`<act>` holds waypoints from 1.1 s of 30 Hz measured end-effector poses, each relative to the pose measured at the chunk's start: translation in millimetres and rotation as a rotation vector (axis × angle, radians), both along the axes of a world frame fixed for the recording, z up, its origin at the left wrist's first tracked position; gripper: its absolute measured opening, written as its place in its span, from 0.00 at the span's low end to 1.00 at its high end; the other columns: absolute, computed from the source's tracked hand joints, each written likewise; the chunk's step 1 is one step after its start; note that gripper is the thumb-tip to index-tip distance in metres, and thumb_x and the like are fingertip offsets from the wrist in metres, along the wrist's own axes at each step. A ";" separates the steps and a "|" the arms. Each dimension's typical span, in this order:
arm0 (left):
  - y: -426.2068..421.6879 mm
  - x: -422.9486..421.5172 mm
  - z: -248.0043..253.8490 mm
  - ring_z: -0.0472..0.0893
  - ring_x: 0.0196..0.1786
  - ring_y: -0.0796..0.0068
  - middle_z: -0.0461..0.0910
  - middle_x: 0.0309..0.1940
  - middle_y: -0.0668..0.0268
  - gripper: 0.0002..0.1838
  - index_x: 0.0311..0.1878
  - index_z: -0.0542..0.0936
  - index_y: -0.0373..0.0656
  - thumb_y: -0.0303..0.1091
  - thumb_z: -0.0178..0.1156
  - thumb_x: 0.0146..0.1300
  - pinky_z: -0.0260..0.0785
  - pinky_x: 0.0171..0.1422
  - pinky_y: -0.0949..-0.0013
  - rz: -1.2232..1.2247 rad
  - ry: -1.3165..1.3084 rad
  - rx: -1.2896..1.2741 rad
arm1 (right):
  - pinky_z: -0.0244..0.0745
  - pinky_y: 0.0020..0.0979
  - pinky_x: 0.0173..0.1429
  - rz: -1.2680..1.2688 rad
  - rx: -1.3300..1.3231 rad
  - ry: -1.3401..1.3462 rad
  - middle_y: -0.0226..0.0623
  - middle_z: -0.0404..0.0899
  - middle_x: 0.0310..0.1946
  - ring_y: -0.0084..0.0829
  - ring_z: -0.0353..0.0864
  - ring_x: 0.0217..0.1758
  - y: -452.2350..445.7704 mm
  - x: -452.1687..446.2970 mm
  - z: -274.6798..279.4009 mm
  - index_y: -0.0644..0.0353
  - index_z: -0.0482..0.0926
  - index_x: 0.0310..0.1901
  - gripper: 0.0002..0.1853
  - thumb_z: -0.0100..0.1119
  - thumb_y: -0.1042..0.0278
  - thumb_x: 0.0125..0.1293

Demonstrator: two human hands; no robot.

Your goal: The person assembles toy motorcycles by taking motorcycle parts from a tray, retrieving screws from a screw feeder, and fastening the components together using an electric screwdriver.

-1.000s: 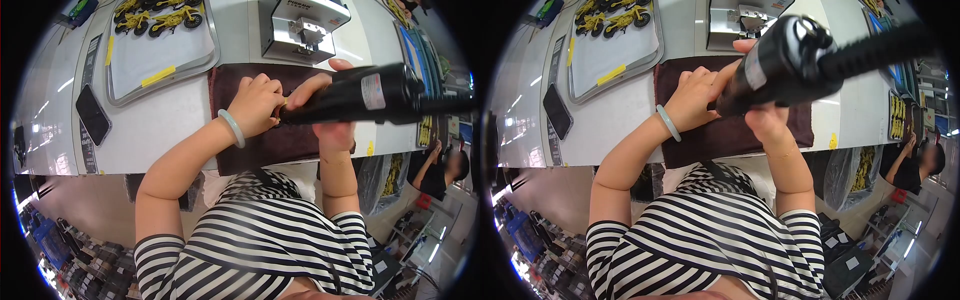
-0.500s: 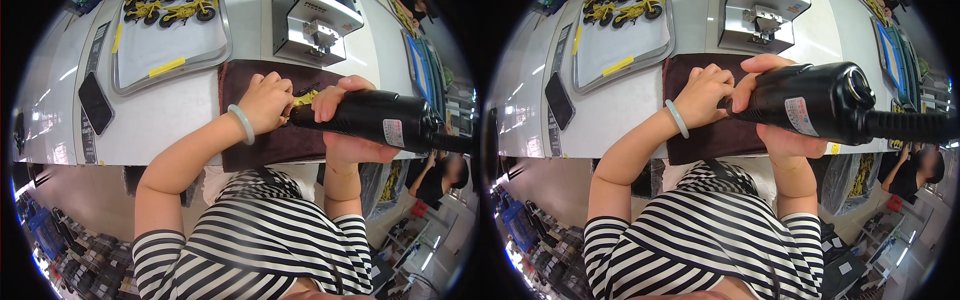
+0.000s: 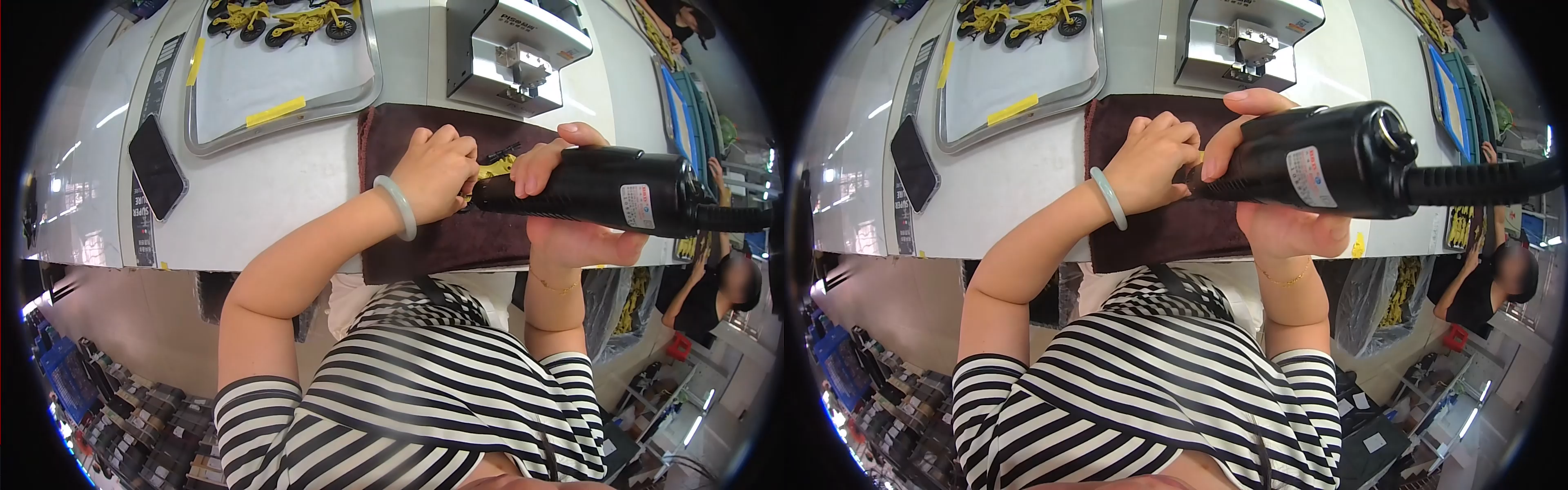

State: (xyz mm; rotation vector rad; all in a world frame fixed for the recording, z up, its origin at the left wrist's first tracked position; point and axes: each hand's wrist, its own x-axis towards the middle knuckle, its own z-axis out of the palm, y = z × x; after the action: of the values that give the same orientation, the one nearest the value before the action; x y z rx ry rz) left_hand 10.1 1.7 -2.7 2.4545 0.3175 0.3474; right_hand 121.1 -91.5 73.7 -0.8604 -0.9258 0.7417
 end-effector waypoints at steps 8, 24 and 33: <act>0.1 -0.9 0.6 0.67 0.46 0.71 0.68 0.35 0.71 0.11 0.23 0.75 0.46 0.30 0.69 0.36 0.54 0.50 0.64 -0.002 0.003 -0.022 | 0.65 0.30 0.29 0.109 0.109 -0.071 0.36 0.69 0.18 0.28 0.66 0.19 0.2 0.3 -6.0 0.69 0.66 0.52 0.62 0.31 0.10 0.34; 1.6 -1.3 4.7 0.67 0.45 0.71 0.69 0.35 0.72 0.10 0.25 0.77 0.46 0.32 0.69 0.38 0.54 0.50 0.64 -0.020 -0.001 -0.058 | 0.65 0.28 0.27 -0.015 0.089 -0.056 0.37 0.68 0.17 0.28 0.66 0.18 3.5 2.0 -6.4 0.65 0.67 0.40 0.56 0.32 0.10 0.33; 11.5 0.7 2.5 0.69 0.42 0.69 0.74 0.31 0.70 0.07 0.28 0.76 0.45 0.36 0.61 0.51 0.54 0.50 0.65 -0.001 0.003 -0.193 | 0.63 0.34 0.36 -0.201 0.202 0.013 0.37 0.69 0.22 0.30 0.66 0.25 -10.3 19.7 24.5 0.67 0.66 0.50 0.56 0.34 0.13 0.40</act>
State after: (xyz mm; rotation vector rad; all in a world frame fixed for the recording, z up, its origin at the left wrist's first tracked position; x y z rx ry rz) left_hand 10.8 13.2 -0.3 2.2657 0.3354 0.2986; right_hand 140.7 -101.8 98.2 -0.7558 -0.8715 0.4706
